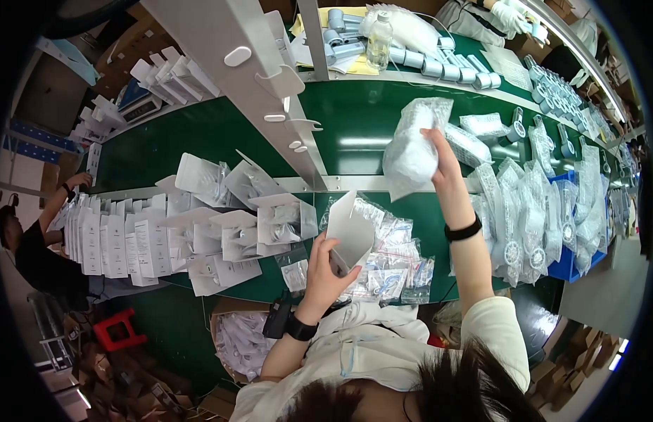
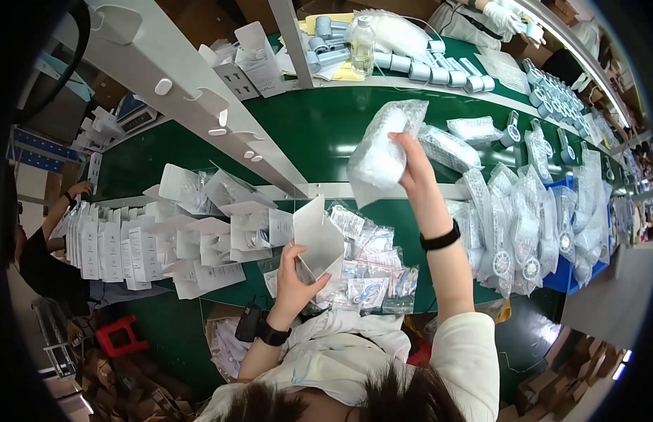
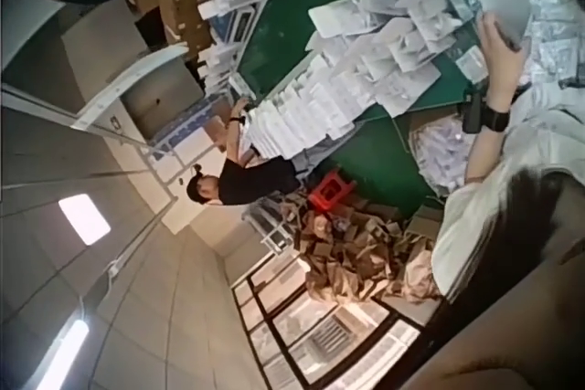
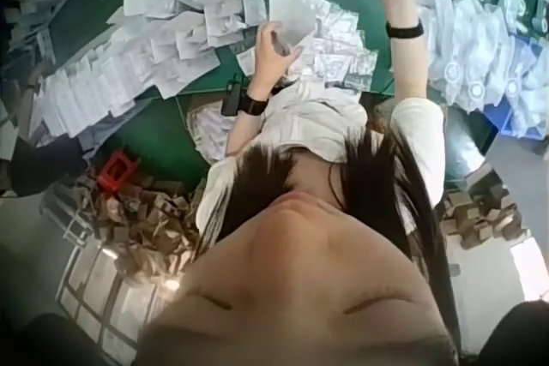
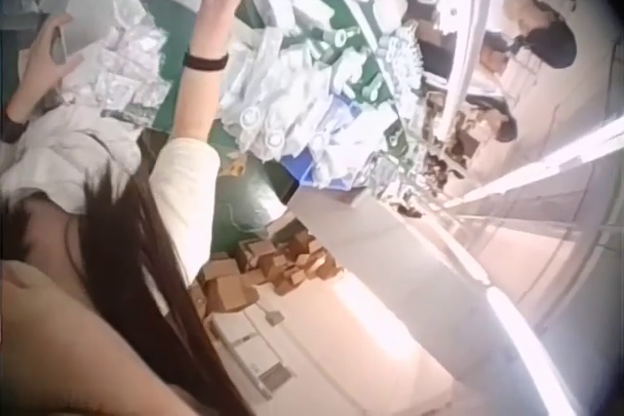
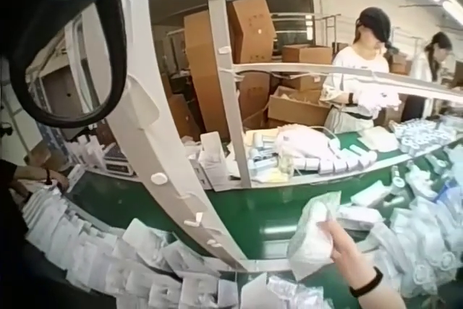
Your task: The person packages items by hand, picking up a box and placing a wrapped device and a small plastic bag inside before setting it on the table. This process is repeated for several boxes, occasionally moving items to organize the workspace.
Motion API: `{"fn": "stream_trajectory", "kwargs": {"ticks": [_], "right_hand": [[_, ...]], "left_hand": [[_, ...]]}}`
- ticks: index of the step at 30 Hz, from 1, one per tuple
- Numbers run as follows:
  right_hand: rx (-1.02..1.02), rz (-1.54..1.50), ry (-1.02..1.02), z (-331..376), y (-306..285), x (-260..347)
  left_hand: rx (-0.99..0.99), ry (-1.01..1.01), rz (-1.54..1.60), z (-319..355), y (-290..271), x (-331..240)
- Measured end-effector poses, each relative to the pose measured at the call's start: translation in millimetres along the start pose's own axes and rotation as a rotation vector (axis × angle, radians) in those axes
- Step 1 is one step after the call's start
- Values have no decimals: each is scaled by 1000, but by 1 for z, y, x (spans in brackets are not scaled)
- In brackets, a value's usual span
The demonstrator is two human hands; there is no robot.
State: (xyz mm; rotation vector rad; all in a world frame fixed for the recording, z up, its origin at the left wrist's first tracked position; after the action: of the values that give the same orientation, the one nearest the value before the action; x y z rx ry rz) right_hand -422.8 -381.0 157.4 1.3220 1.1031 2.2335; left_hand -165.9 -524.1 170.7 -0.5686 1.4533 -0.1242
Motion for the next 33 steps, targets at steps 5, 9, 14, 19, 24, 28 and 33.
{"fn": "stream_trajectory", "kwargs": {"ticks": [5,9,14,19,24,28,33], "right_hand": [[-262,284,-567,130,45,-28],[-79,1117,-887,182,89,-42],[268,1552,-991,203,106,-48],[-397,1791,-677,148,-49,-61],[-218,1898,-353,134,-76,-81],[-136,1510,-784,162,-39,-48],[-312,1388,-676,193,11,-2]], "left_hand": [[-98,64,44,7,11,1],[-202,399,-13,20,1,-28],[-184,333,170,13,-4,-4],[-260,223,41,24,-23,13],[-275,140,-39,26,-46,-12],[-276,149,-284,23,-57,-28],[-236,78,-287,12,-64,-26]]}}
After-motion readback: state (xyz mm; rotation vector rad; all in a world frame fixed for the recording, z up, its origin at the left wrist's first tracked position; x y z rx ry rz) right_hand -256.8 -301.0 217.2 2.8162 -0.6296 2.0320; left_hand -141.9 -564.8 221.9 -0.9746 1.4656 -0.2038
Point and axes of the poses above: each hand's wrist, its own z-axis away from the middle knuckle, its own y-axis out of the palm, x = y × z, the point moved 8 cm from there along -z, towards the middle knuckle, and after that the axes turned 2 degrees about -y, right-handed, at the moved point
